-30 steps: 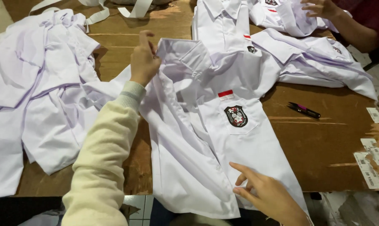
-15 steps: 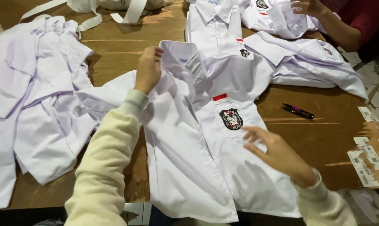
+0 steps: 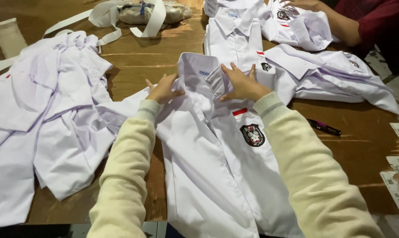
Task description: Trimming loose threads from a white school shirt and folding it on a wooden worktable.
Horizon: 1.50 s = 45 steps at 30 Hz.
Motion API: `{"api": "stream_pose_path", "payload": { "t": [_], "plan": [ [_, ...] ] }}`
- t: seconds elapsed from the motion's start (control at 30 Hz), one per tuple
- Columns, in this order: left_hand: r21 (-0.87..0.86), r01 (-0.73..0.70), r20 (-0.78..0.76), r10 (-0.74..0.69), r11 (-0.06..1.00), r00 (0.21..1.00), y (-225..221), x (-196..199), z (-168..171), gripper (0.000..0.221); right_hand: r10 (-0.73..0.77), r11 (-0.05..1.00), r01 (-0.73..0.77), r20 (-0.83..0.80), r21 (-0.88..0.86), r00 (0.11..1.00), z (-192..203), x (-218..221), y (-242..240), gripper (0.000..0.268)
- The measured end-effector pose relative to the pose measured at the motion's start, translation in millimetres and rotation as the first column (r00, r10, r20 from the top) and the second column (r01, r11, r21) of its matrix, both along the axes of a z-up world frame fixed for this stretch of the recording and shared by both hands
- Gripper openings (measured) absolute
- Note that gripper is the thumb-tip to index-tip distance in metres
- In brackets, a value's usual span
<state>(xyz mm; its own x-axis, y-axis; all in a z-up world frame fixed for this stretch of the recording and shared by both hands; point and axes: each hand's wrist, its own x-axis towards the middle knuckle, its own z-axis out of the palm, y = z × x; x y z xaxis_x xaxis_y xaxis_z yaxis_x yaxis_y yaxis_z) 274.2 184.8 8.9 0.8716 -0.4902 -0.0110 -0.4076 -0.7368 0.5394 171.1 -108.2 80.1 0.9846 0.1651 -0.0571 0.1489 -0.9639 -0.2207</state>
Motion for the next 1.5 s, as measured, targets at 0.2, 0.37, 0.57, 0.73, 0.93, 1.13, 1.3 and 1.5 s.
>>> {"api": "stream_pose_path", "payload": {
  "t": [0.2, 0.37, 0.57, 0.73, 0.93, 1.13, 1.3, 1.5],
  "plan": [
    [-0.205, 0.015, -0.100, -0.036, 0.979, 0.994, -3, 10, 5, 0.039, -0.069, 0.982, 0.069, -0.008, 0.176, 0.998, -5, 31, -25, 0.129],
    [-0.371, 0.063, -0.095, -0.106, 0.927, 0.990, -10, 38, -17, 0.078, -0.054, 0.910, 0.039, 0.023, 0.413, 0.998, 17, 17, -31, 0.086],
    [-0.147, 0.164, -0.172, -0.188, 0.976, 0.967, -32, 20, 11, 0.100, 0.024, 0.950, -0.102, 0.256, 0.296, 0.966, 46, -24, -39, 0.060],
    [-0.187, 0.284, -0.176, -0.317, 0.940, 0.932, -44, 19, 29, 0.067, 0.042, 0.946, -0.161, 0.387, 0.280, 0.921, 72, -52, -54, 0.058],
    [-0.505, 0.262, 0.045, -0.279, 0.822, 0.959, -47, -42, 105, 0.017, -0.066, 0.927, -0.042, 0.272, 0.374, 0.960, 125, -91, -50, 0.107],
    [-0.257, 0.493, 0.676, -0.210, 0.831, 0.706, -49, -42, 116, 0.072, -0.126, 0.939, 0.157, -0.117, 0.306, 0.985, 154, -123, -42, 0.110],
    [-0.084, 0.288, 0.960, 0.000, 0.954, 0.280, -53, -67, 129, 0.073, -0.238, 0.928, 0.222, 0.018, 0.300, 0.971, 142, -124, -66, 0.038],
    [-0.091, 0.118, 0.980, 0.067, 0.989, 0.187, -66, -73, 151, 0.076, -0.162, 0.978, 0.117, 0.278, 0.172, 0.947, 151, -103, -71, 0.021]
  ]
}}
